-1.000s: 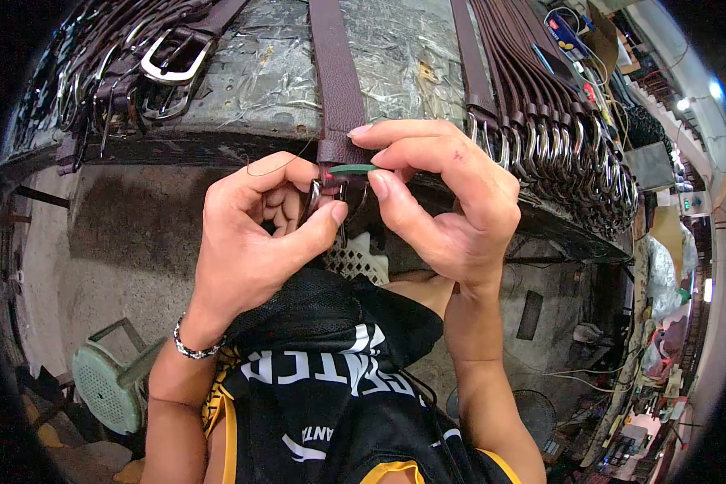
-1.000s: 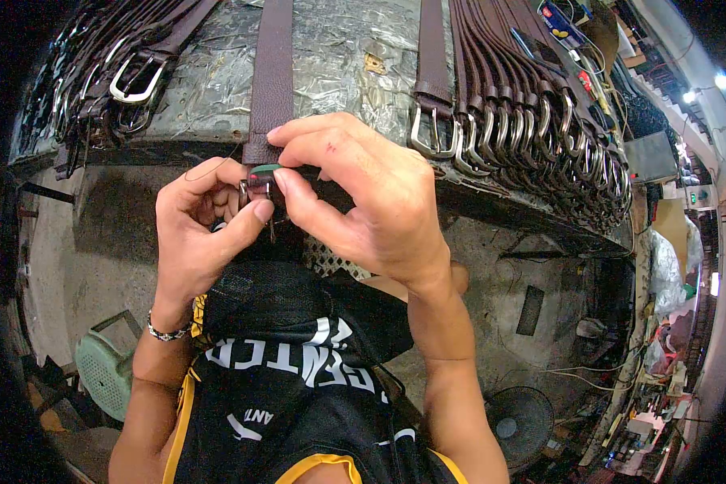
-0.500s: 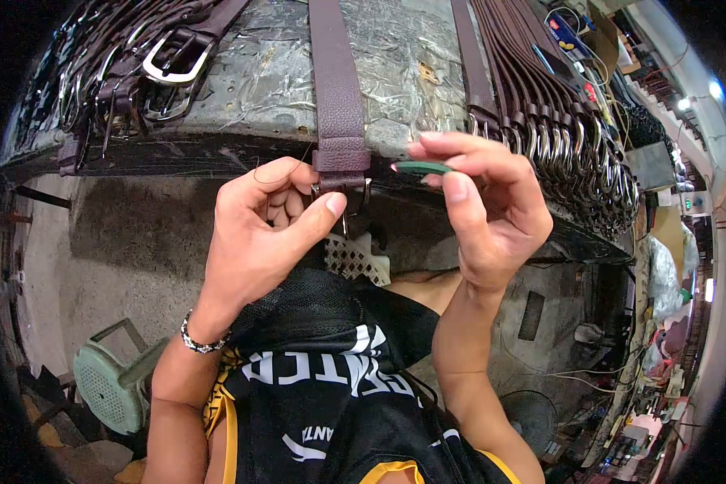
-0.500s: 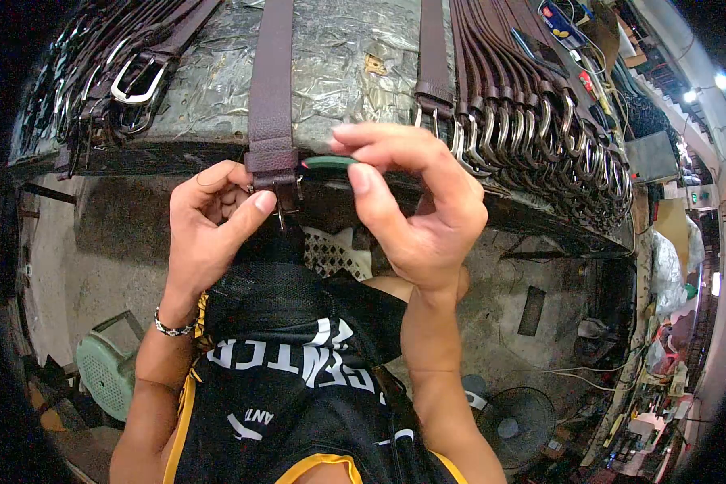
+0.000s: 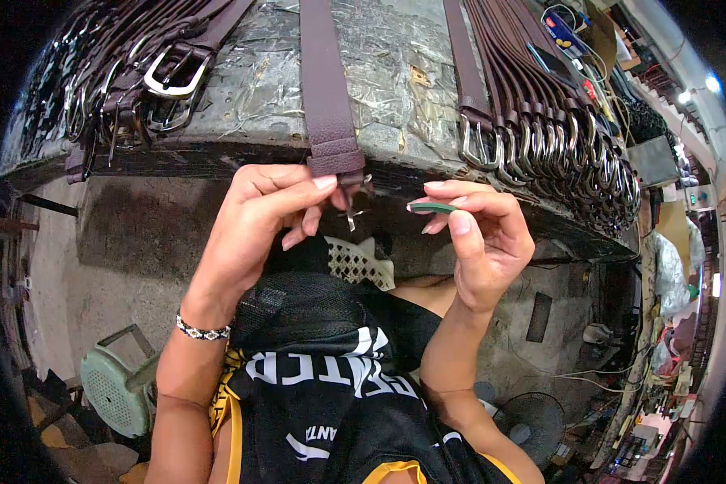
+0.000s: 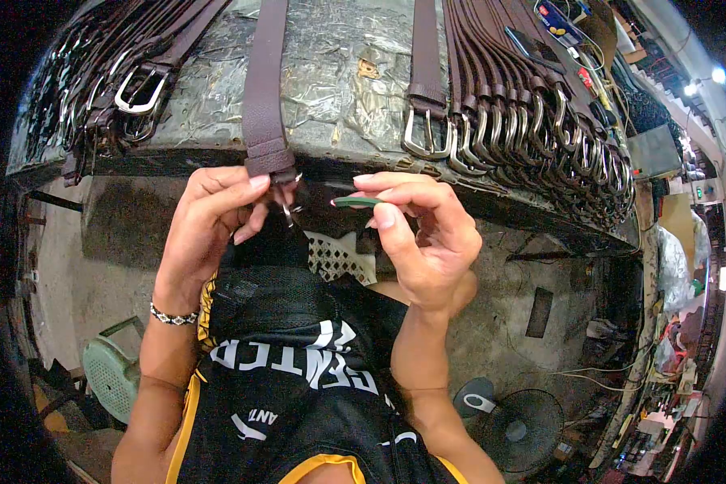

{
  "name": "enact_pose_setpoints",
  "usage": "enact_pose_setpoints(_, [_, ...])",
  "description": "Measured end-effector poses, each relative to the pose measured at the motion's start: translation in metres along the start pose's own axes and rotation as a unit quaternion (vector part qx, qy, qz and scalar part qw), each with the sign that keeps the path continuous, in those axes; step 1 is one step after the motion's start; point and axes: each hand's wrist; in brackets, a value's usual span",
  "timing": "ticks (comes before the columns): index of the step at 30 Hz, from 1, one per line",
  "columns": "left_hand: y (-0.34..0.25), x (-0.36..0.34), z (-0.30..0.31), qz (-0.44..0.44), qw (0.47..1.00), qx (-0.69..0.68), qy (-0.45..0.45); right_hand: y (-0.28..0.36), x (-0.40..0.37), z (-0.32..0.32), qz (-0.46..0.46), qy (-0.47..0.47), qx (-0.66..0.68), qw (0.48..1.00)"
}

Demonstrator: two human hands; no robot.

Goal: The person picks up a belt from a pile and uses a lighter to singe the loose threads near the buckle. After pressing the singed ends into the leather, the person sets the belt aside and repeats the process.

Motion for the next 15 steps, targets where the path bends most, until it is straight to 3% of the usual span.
enact_pose_setpoints(4, [0.000, -0.005, 0.014, -0.004, 0.997, -0.054, 0.047, -0.001, -0.002, 0.008, -0.015, 0.000, 0.030, 0.999])
enact_pose_setpoints(7, [0.006, -0.015, 0.024, -0.024, 0.997, -0.061, -0.042, 0.001, -0.002, 0.013, -0.016, -0.018, 0.043, 0.999])
enact_pose_setpoints(11, [-0.001, -0.024, 0.040, -0.024, 0.983, 0.161, -0.081, 0.003, -0.001, 0.018, -0.020, -0.026, 0.051, 0.998])
enact_pose_setpoints(15, [-0.011, -0.039, -0.006, -0.118, 0.910, 0.376, -0.129, 0.003, -0.002, 0.021, -0.028, -0.032, 0.053, 0.998])
Point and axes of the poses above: each hand's wrist, its own x-axis towards the middle knuckle, its own z-axis out of the back of the hand, y = z × x, and after that the axes turned 3 degrees about -y, right-handed
